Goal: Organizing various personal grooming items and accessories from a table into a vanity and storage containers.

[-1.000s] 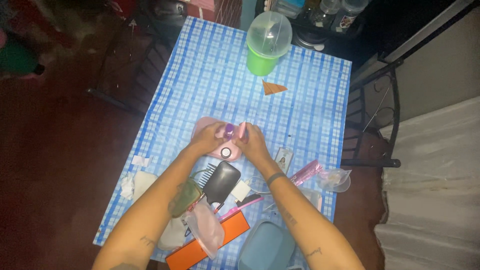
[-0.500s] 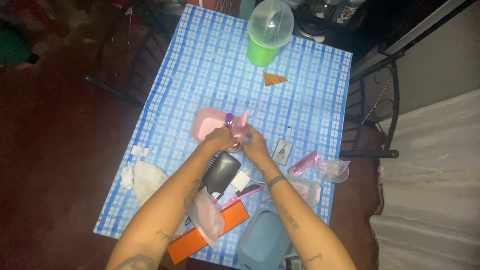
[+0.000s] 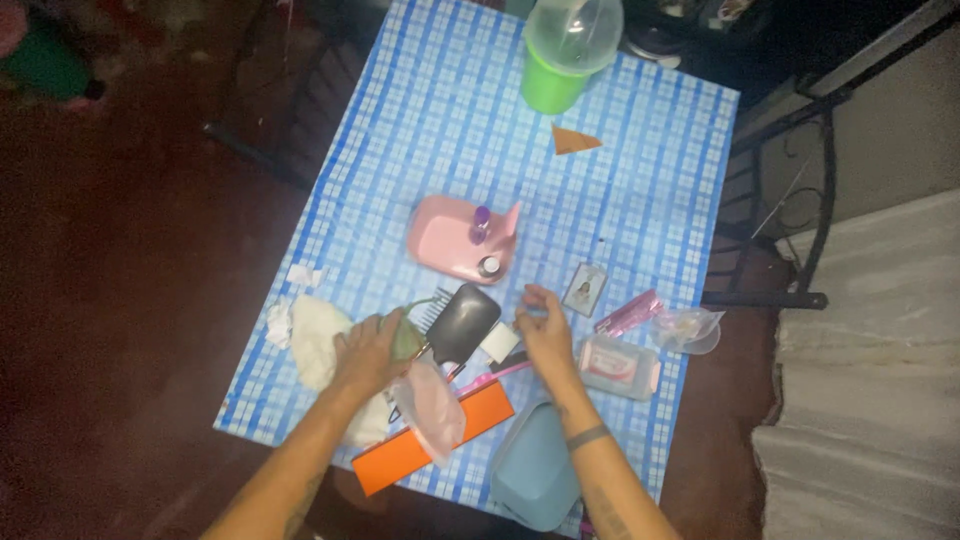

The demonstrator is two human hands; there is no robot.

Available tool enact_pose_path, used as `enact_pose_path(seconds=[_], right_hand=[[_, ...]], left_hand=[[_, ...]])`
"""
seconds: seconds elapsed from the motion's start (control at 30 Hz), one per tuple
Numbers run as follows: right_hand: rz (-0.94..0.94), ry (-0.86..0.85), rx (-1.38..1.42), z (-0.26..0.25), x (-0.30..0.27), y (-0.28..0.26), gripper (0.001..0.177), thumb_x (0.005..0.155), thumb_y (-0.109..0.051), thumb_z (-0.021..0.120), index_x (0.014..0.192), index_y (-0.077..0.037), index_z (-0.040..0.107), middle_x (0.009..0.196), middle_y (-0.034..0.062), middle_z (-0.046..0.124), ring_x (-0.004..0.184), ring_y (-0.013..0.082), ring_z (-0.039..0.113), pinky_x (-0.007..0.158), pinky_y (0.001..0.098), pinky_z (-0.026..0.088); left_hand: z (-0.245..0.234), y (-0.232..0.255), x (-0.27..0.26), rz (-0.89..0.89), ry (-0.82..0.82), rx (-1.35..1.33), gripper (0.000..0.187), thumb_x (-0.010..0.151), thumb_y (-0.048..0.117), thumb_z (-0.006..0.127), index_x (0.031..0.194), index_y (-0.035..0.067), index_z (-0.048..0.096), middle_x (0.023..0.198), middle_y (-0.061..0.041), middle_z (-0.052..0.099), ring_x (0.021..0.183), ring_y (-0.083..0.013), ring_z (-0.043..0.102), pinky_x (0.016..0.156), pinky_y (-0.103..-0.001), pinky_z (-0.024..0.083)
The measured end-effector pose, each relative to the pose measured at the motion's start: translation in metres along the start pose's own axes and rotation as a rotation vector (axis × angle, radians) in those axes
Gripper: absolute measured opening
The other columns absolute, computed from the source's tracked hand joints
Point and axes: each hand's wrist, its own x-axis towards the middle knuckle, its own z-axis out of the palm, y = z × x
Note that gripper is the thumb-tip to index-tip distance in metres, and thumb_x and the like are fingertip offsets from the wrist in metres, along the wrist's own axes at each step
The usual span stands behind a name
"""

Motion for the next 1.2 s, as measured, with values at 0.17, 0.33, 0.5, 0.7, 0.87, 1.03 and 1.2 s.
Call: enact_pose_path(seconds=[0.17,0.33,0.5,0.7,0.87,1.03,1.2], right_hand=[[0.019,-0.041,-0.033,0.013,-0.035,0.001,0.048,0.091,-0.007,0.065,0.138,-0.007,0.055,0.127,0.0119,0.066,0.084,0.0170,0.072,0.075,0.0310,0.058],[-0.026,-0.029,-0.165,0.004,-0.028,0.015,0.047,0.090,-0.008,0.066,0.136,-0.006,0.058,0.127,0.0140,0.066,0.084,0.0189,0.073,0.078,0.0328,0.058],[-0.204,-0.105,-0.492,0.016,0.005,0.023,0.046,0.087,-0.011,0.072,0.131,-0.004,0.063,0.125,0.0184,0.066,0.092,0.0292,0.070,0.086,0.0392,0.057],[-0.376,-0.166,-0.670,0.006,-0.006,-0.003,0.041,0.085,-0.010,0.073,0.126,-0.005,0.067,0.116,0.0197,0.071,0.104,0.0336,0.067,0.094,0.0436,0.052],[-0.046,-0.278,-0.364,0.019,0.002,0.034,0.055,0.087,-0.003,0.064,0.140,-0.005,0.052,0.128,0.0158,0.067,0.102,0.0243,0.071,0.088,0.0355,0.055],[0.204,-0.311,0.097,0.031,-0.003,0.025,0.064,0.088,-0.002,0.061,0.148,-0.004,0.039,0.140,0.0134,0.062,0.110,0.0207,0.069,0.082,0.0328,0.054],[0.149,-0.315,0.325,0.043,-0.038,-0.006,0.073,0.093,-0.015,0.072,0.153,-0.007,0.030,0.144,0.0094,0.055,0.120,0.0152,0.058,0.097,0.0307,0.048]], left_hand=[[0.047,-0.052,0.009,0.034,0.140,-0.135,0.076,0.070,0.017,0.079,0.141,0.011,0.052,0.126,-0.020,0.058,0.120,-0.0429,0.055,0.098,-0.053,0.044],[0.045,-0.109,0.037,-0.023,0.301,-0.369,0.050,0.084,0.011,0.073,0.133,0.007,0.062,0.123,-0.024,0.066,0.117,-0.0429,0.062,0.100,-0.047,0.050],[0.017,-0.116,0.058,-0.364,0.270,-0.389,0.047,0.095,0.014,0.063,0.142,0.018,0.064,0.118,-0.025,0.069,0.114,-0.0443,0.064,0.097,-0.050,0.051],[0.045,-0.086,0.041,-0.007,0.628,0.017,0.051,0.081,0.013,0.074,0.130,0.005,0.062,0.119,-0.025,0.067,0.114,-0.0435,0.061,0.096,-0.053,0.047],[0.066,0.012,0.005,0.120,0.233,-0.264,0.071,0.076,0.019,0.084,0.139,0.008,0.052,0.121,-0.020,0.063,0.114,-0.0394,0.058,0.097,-0.053,0.045],[0.107,0.006,0.010,-0.026,0.058,-0.243,0.099,0.069,0.012,0.086,0.153,0.008,0.033,0.128,-0.021,0.056,0.118,-0.0409,0.055,0.095,-0.054,0.042],[0.073,0.004,-0.018,0.056,0.236,-0.681,0.080,0.073,0.000,0.078,0.143,0.008,0.039,0.128,-0.019,0.059,0.114,-0.0363,0.064,0.096,-0.045,0.053]])
